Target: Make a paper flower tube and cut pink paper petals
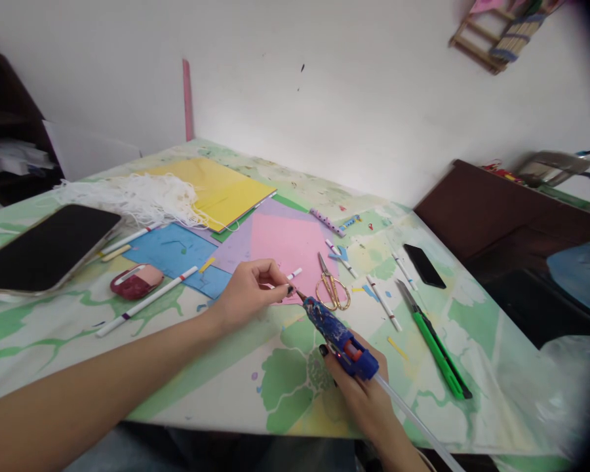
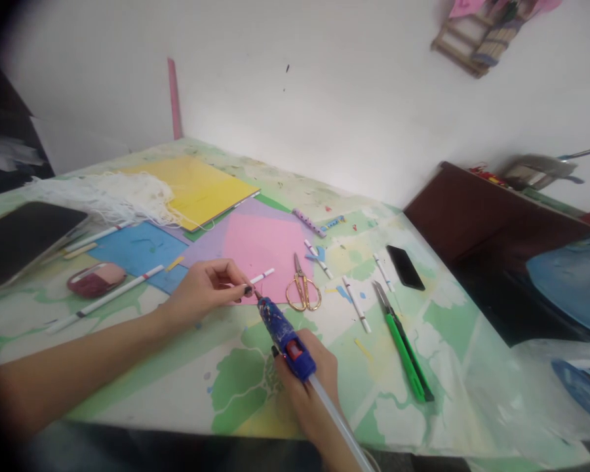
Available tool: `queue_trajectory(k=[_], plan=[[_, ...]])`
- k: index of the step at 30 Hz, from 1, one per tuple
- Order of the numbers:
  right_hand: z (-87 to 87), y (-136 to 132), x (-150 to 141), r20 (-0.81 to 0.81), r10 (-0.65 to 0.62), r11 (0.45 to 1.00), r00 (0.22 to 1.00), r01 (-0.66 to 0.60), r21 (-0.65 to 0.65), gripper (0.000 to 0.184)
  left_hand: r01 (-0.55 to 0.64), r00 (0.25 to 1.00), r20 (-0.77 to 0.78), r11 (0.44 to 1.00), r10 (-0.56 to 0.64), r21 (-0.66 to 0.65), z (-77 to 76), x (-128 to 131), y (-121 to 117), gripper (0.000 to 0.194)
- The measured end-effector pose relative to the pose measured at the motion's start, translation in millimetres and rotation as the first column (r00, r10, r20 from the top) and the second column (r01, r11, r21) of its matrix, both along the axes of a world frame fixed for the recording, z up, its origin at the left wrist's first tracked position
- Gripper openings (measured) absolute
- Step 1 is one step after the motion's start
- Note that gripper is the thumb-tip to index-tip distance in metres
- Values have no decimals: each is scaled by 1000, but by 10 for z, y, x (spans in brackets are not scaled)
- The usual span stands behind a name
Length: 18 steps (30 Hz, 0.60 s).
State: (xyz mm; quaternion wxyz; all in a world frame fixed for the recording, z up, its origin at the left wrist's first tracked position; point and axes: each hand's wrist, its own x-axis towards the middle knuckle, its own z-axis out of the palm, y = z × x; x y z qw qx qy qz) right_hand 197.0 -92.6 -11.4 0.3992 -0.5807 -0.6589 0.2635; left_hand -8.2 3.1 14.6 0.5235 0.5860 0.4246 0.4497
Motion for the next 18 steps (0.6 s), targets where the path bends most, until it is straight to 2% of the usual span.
queue_trajectory(k=[18], plan=[[49, -30, -36, 49, 4, 1000, 999, -5, 23, 20, 5, 1000, -15, 1000, -5, 4, -8, 1, -4, 14]])
